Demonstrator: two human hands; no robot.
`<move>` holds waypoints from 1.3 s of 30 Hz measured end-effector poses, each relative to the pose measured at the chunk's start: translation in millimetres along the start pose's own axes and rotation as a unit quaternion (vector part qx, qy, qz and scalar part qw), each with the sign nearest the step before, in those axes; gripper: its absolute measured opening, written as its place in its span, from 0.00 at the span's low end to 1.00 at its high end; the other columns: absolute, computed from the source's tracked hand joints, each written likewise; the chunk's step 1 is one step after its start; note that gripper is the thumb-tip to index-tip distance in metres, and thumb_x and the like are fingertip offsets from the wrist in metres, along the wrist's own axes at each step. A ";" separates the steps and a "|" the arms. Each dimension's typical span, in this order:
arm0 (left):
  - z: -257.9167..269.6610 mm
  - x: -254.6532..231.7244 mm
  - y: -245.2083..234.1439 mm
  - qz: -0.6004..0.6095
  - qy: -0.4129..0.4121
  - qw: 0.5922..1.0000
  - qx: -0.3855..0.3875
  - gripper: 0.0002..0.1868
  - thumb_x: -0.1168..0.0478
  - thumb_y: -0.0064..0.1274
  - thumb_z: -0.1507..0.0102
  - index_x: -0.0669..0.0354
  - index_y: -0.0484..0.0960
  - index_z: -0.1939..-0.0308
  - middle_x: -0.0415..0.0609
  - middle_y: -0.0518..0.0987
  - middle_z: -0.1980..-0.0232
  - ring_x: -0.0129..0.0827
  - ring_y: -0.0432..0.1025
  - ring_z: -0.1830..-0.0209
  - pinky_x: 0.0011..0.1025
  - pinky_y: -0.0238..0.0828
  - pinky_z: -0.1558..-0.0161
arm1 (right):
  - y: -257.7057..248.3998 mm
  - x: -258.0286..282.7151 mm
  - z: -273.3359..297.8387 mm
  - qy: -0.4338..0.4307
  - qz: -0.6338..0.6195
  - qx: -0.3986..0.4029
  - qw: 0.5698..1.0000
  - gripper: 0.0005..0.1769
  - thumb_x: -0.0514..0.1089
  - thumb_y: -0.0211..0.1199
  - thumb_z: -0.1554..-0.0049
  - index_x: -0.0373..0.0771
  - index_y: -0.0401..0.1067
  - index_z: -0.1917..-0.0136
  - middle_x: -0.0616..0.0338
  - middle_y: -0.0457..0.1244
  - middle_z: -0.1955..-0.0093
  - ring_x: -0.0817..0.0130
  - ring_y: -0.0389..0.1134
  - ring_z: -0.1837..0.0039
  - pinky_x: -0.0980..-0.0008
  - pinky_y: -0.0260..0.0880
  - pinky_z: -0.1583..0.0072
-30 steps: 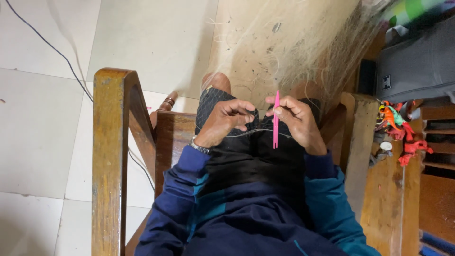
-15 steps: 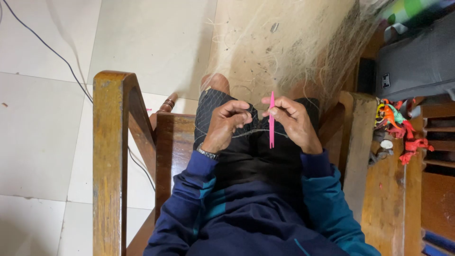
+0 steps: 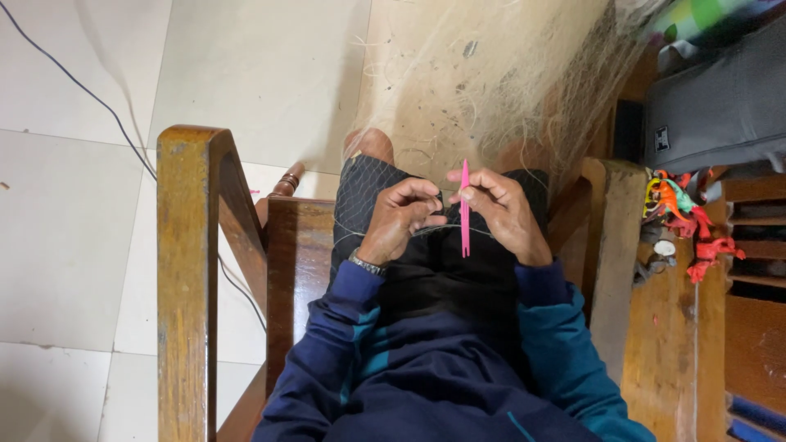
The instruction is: Repairing a fishing net using a netting needle
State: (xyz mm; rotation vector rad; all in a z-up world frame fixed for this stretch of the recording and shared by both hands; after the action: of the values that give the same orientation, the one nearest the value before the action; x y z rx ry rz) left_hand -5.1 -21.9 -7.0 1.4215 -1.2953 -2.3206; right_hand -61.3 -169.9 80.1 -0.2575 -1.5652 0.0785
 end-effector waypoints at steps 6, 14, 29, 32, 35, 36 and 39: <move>9.9 -4.3 8.8 0.069 -0.001 0.998 0.006 0.11 0.79 0.46 0.47 0.71 0.74 0.61 0.59 0.75 0.71 0.22 0.63 0.85 0.47 0.78 0.67 | 2.3 2.1 4.6 0.022 -0.020 -0.007 1.000 0.09 0.39 0.54 0.43 0.30 0.69 0.58 0.45 0.65 0.50 0.70 0.64 0.58 0.70 0.68 0.58; 52.5 8.9 9.9 0.114 -0.031 0.988 -0.097 0.10 0.78 0.45 0.45 0.71 0.73 0.61 0.57 0.73 0.69 0.28 0.67 0.76 0.39 0.80 0.70 | 7.9 21.7 27.8 0.009 0.059 -0.018 0.998 0.08 0.38 0.54 0.44 0.31 0.70 0.55 0.48 0.66 0.60 0.67 0.68 0.60 0.69 0.69 0.58; 80.6 59.1 -18.4 0.157 -0.069 0.968 -0.182 0.10 0.79 0.49 0.48 0.71 0.75 0.63 0.56 0.74 0.71 0.33 0.71 0.74 0.41 0.79 0.69 | 83.2 83.9 37.0 -0.119 0.227 -0.091 0.962 0.07 0.43 0.53 0.45 0.45 0.72 0.59 0.62 0.66 0.64 0.65 0.69 0.63 0.70 0.69 0.60; 86.8 70.5 -23.7 0.181 -0.071 0.963 -0.185 0.11 0.80 0.49 0.49 0.70 0.76 0.64 0.56 0.75 0.71 0.35 0.72 0.75 0.42 0.78 0.69 | 128.5 93.8 36.8 -0.215 0.305 0.023 0.927 0.10 0.36 0.52 0.50 0.49 0.70 0.60 0.60 0.59 0.64 0.61 0.60 0.65 0.59 0.62 0.56; 95.5 51.1 -10.5 0.227 -0.084 0.961 -0.131 0.10 0.77 0.50 0.46 0.68 0.75 0.61 0.58 0.76 0.69 0.37 0.73 0.71 0.38 0.78 0.65 | 162.8 92.7 39.8 -0.287 0.360 0.148 0.875 0.09 0.34 0.49 0.48 0.48 0.64 0.59 0.61 0.52 0.66 0.63 0.53 0.70 0.57 0.57 0.59; 99.1 44.9 -5.9 0.256 -0.091 0.957 -0.100 0.10 0.75 0.51 0.45 0.67 0.74 0.59 0.58 0.77 0.67 0.38 0.74 0.68 0.36 0.77 0.62 | 173.2 91.1 41.4 -0.297 0.310 0.190 0.883 0.04 0.36 0.50 0.45 0.44 0.63 0.56 0.59 0.52 0.65 0.62 0.55 0.69 0.62 0.57 0.65; 100.6 53.1 -13.0 0.265 -0.084 0.954 -0.114 0.10 0.74 0.50 0.44 0.63 0.74 0.59 0.58 0.74 0.70 0.38 0.73 0.69 0.36 0.78 0.62 | 188.6 84.6 38.1 -0.277 0.266 0.233 0.893 0.04 0.34 0.50 0.47 0.38 0.61 0.56 0.56 0.53 0.69 0.56 0.57 0.69 0.60 0.55 0.66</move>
State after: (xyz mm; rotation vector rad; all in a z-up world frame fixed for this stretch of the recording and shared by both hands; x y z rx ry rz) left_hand -108.5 19.8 -32.8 0.7060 -1.2102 -2.1544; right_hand -77.0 35.5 122.2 -0.2892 -1.9376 1.0246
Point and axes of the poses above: each hand's wrist, its own z-axis away from the middle knuckle, its own y-axis out of the palm, x = y × z, the point moved 1 cm from there along -z, towards the middle knuckle
